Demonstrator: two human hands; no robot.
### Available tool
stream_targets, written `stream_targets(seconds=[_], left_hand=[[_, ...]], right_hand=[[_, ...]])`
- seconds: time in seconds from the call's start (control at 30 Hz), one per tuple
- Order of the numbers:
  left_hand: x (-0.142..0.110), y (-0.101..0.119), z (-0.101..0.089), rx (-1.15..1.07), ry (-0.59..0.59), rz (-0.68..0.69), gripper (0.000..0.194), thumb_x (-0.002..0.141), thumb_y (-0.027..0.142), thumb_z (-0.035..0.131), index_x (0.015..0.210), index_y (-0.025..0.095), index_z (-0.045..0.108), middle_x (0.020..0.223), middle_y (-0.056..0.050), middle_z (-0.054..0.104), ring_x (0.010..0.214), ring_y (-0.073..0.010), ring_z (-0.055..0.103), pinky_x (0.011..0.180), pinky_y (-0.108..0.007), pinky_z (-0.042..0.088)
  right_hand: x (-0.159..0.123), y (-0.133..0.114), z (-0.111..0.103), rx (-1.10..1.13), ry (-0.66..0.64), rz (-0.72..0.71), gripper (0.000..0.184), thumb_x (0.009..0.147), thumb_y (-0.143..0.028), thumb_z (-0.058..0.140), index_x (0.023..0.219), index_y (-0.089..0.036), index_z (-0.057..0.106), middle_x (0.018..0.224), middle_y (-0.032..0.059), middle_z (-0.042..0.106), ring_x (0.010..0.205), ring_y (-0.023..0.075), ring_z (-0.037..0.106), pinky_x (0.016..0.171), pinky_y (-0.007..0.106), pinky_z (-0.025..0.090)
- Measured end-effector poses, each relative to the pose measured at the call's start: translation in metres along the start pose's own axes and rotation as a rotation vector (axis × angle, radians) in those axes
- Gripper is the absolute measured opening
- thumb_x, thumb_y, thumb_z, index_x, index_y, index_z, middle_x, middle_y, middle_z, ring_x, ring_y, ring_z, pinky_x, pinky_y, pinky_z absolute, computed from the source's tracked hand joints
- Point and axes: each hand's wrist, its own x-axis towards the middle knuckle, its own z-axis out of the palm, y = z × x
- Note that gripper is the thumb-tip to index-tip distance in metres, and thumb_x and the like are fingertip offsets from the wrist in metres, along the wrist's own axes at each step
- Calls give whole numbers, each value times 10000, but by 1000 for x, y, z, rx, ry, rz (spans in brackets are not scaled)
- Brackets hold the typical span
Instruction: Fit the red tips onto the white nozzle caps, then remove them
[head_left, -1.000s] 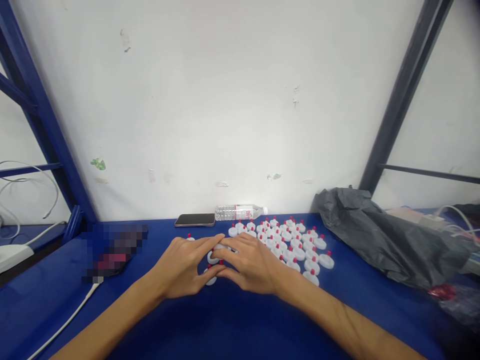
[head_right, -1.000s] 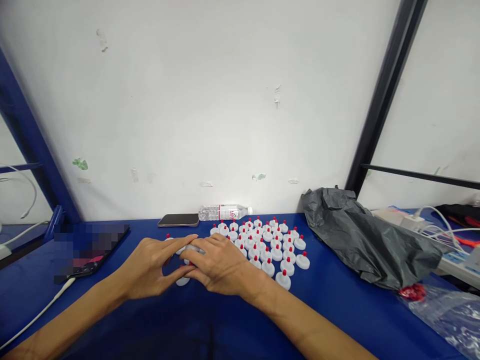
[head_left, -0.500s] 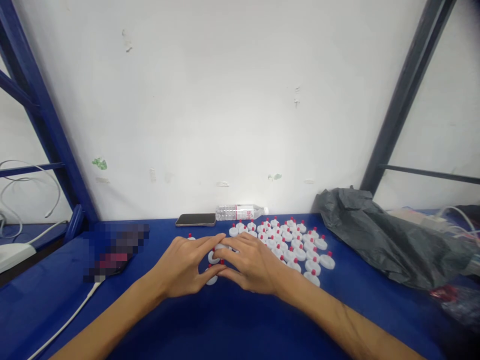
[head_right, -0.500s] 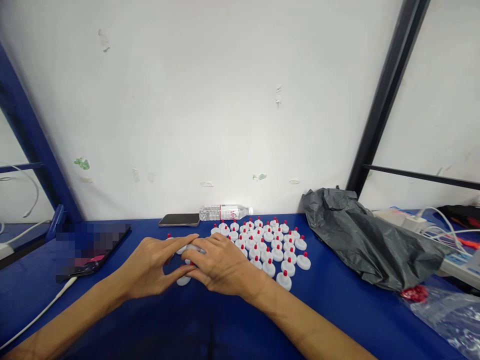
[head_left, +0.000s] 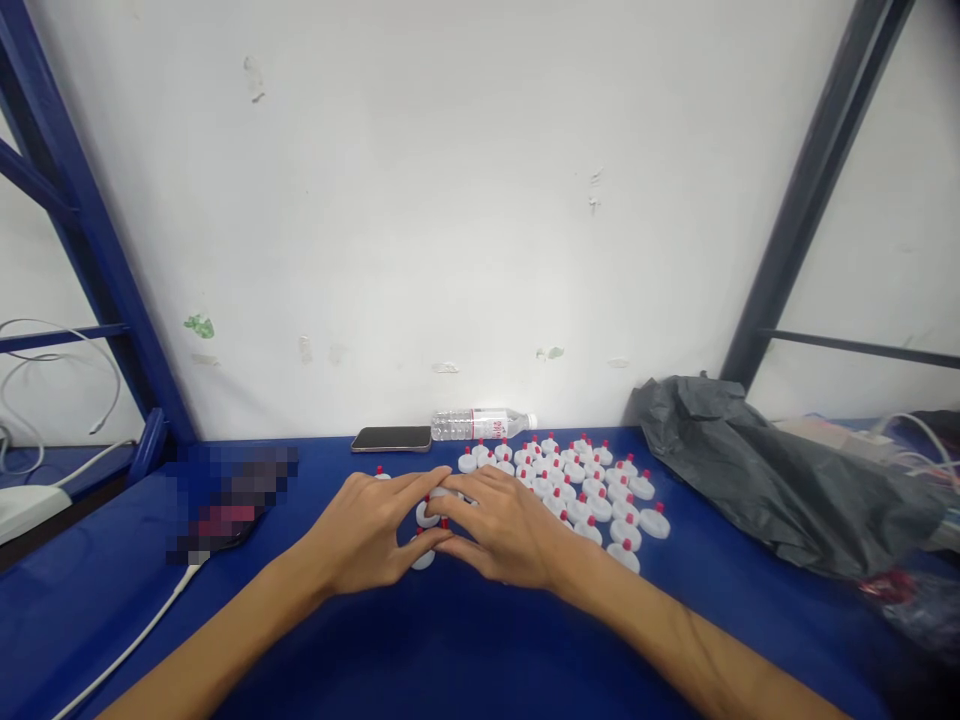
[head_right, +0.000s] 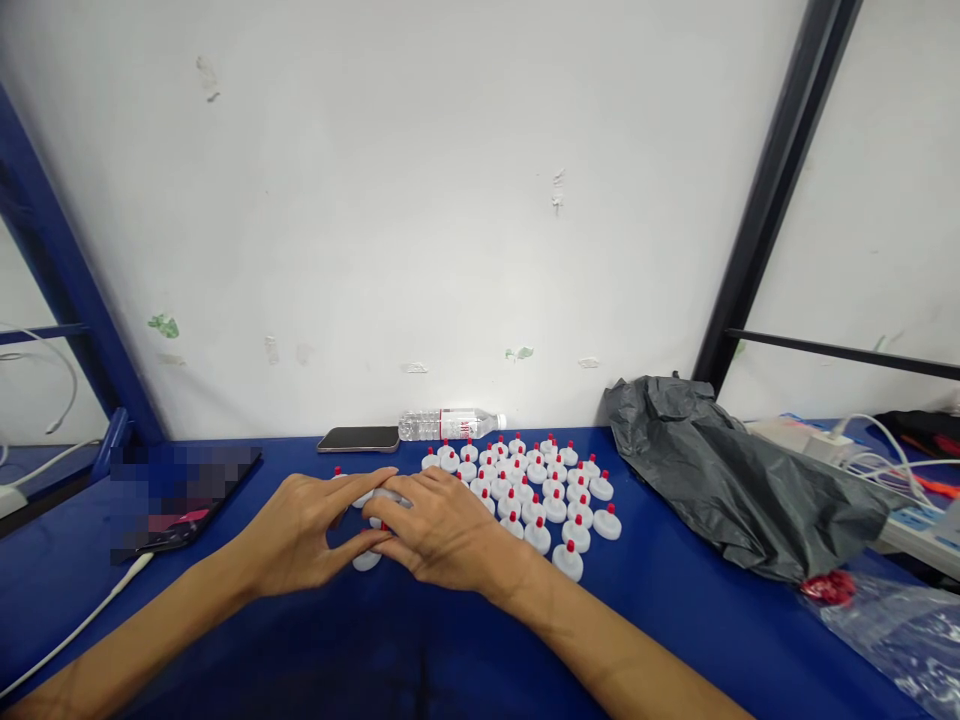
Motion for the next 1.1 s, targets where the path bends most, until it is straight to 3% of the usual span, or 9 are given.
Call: stream_targets(seconds=[0.47,0.63,0.83,1.1], left_hand=[[1,-1,0,-4,23,14,562,908,433,587,1398,223,409,1204,-102,720,983,-240,733,718,-333,588],[1,1,-1,21,22,-1,560,911,433,585,1399,216,416,1179,-103,729,877,-225,747,641,-311,555],[2,1,-1,51,27,-10,585,910,445,581,1409,187,419,973,-73,768,687,-194,723,497,-275,466],[0,0,2,70,55,-14,594,914,435,578,1423,182,405,757,-11,734,547,-168,661,494,-269,436]], right_hand=[[0,-2,-1,2,5,17,195,921,-319,612,1062,-189,582,1098,81,663,928,213,652,798,350,516],[0,-2,-2,-4,-15,26,175,936,-319,590,1055,-192,581,1083,82,658,924,196,646,795,341,502],[-1,-1,-2,-16,-34,37,219,937,-303,586,1128,-198,560,1163,103,629,1010,203,625,824,344,498],[-1,0,0,-25,1,34,233,936,-302,580,1149,-208,568,1176,98,631,1005,227,632,806,370,523]])
